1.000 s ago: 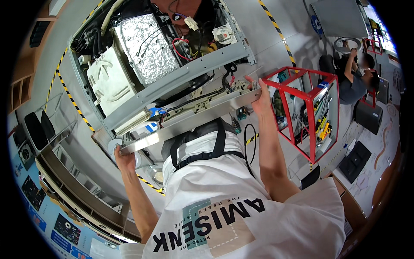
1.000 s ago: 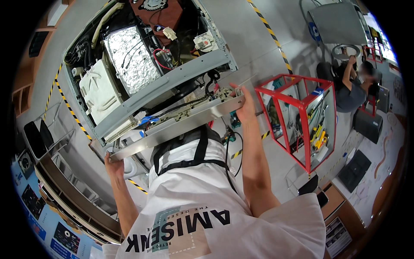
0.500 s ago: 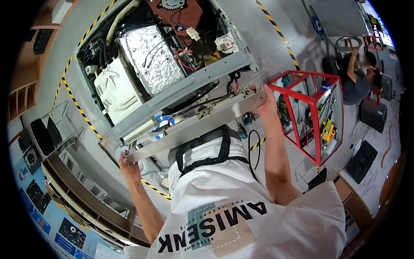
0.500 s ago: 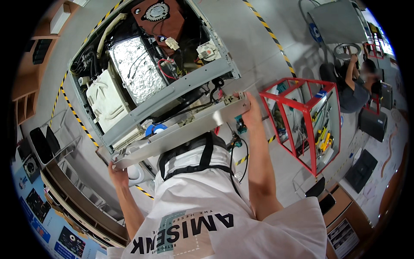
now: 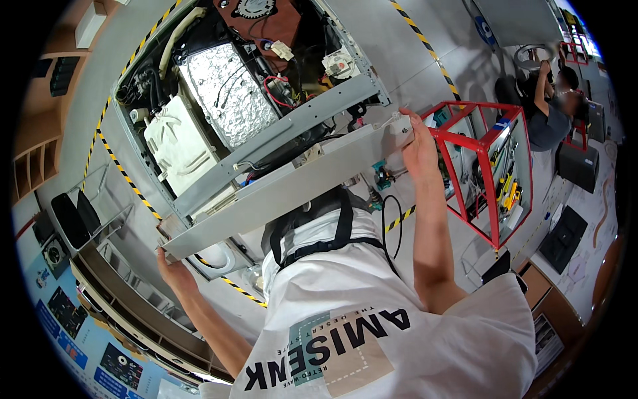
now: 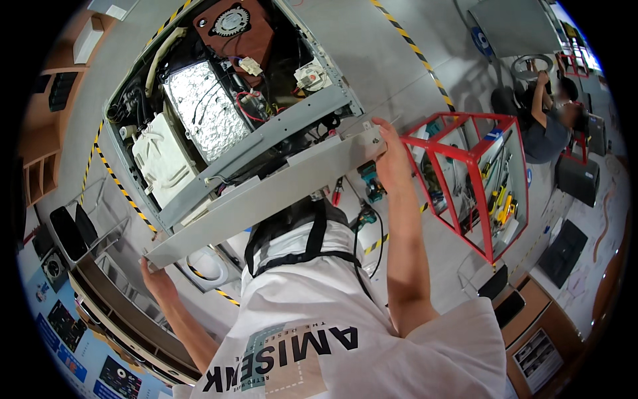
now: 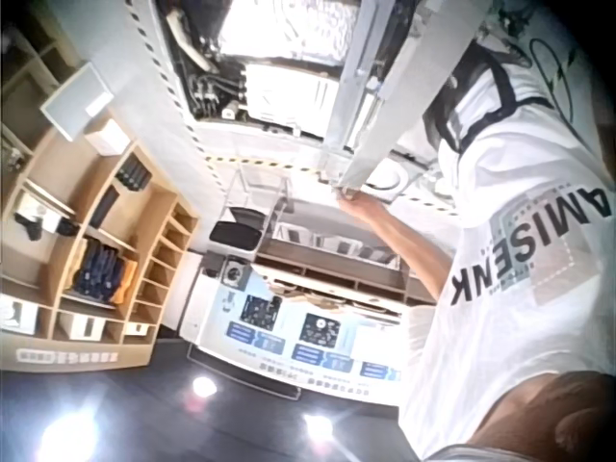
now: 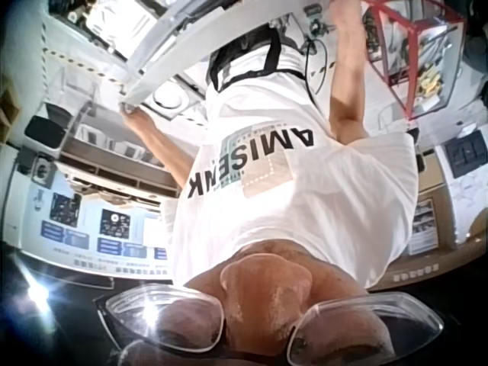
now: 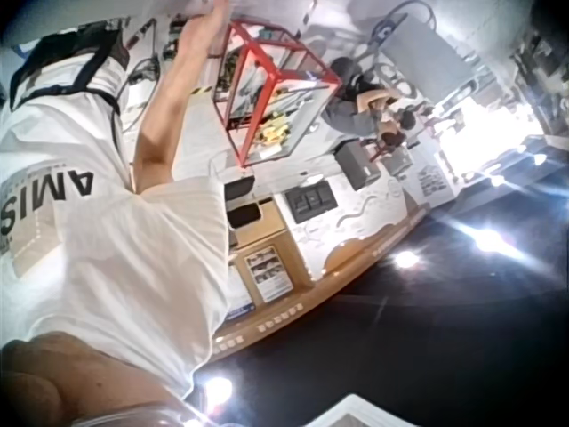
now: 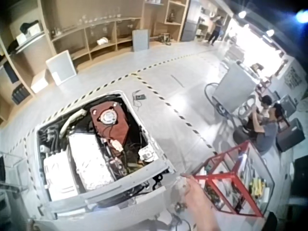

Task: The person uses a power drill to remove bolts from the frame of a washing machine, detaches a wiring connector by hand, and lifts the front panel away from the appliance.

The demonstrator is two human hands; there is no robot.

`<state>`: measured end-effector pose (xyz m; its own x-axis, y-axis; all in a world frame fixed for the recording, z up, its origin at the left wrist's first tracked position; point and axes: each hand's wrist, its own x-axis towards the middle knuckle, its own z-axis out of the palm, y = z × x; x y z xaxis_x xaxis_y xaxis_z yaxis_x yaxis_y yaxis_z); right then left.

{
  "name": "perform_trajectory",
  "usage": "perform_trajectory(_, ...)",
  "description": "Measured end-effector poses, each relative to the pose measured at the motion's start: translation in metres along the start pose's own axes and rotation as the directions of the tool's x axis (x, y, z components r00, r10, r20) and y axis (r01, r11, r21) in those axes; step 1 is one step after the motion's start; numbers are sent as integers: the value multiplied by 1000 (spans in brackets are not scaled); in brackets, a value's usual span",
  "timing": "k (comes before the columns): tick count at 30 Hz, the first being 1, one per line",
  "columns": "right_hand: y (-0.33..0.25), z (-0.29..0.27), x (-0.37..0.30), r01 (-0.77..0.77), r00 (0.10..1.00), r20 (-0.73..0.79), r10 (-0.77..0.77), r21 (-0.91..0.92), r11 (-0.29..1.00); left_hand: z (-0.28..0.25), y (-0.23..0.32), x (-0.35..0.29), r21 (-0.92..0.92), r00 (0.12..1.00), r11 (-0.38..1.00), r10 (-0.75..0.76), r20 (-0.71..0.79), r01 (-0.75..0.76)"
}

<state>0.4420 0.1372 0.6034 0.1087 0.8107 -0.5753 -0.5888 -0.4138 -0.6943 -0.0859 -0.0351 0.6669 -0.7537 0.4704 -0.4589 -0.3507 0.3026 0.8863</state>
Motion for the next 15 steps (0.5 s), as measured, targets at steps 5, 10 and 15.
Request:
perform_trajectory(5,-25,14,0,9,993,116,13,-185,983,30,44,13,204,982,964,145,123,-168)
perform_trajectory(10,-38,32,12,141,974,222,-43,-449,882,63,93,74,266,988,958,74,138,-109)
perform_trajectory(15,-43,30,49,174,981,171,-89,-587,791,122,128,147,480,986,877,-66,150,-15)
